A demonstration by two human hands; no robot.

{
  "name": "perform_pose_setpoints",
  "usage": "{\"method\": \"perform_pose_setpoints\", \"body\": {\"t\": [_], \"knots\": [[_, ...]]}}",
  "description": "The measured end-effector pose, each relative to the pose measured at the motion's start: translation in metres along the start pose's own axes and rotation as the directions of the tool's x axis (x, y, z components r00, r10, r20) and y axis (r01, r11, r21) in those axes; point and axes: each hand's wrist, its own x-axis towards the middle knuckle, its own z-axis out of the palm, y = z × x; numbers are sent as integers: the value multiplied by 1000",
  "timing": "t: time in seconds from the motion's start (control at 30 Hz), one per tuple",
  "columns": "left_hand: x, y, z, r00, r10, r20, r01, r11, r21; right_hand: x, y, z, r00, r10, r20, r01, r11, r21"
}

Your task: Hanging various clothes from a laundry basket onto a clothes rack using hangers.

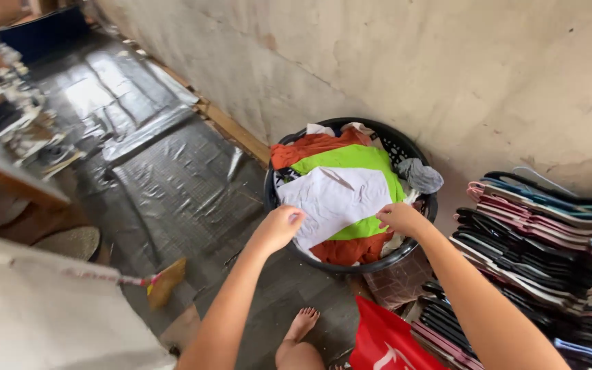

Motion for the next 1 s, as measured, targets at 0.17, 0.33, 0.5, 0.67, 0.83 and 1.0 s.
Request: {"method": "perform_pose_setpoints", "body": {"t": [0.17, 0.33, 0.5, 0.67, 0.83, 1.0], "knots": [[96, 17, 36, 974, 227, -11, -222, 961, 164, 42, 55, 38, 951, 256, -176, -179, 915, 362], [163, 22, 84, 773, 633, 42, -570, 664, 484, 62, 46, 50, 780, 327, -534, -222, 942, 252], [233, -26, 124, 683, 726, 77, -645, 552, 528, 30, -7, 30, 712, 461, -529, -356, 887, 294], [233, 37, 58, 925, 298, 234, -300, 954, -31, -15, -21, 12, 675, 470, -569, -356, 883, 307], [192, 122, 11, 842, 491, 224, -398, 845, -357, -106, -31, -42, 674, 439, -595, -85, 845, 528], [158, 190, 12, 850, 472, 233, -345, 833, -432, -255, 5, -116, 385, 416, -824, -167, 909, 381]]}}
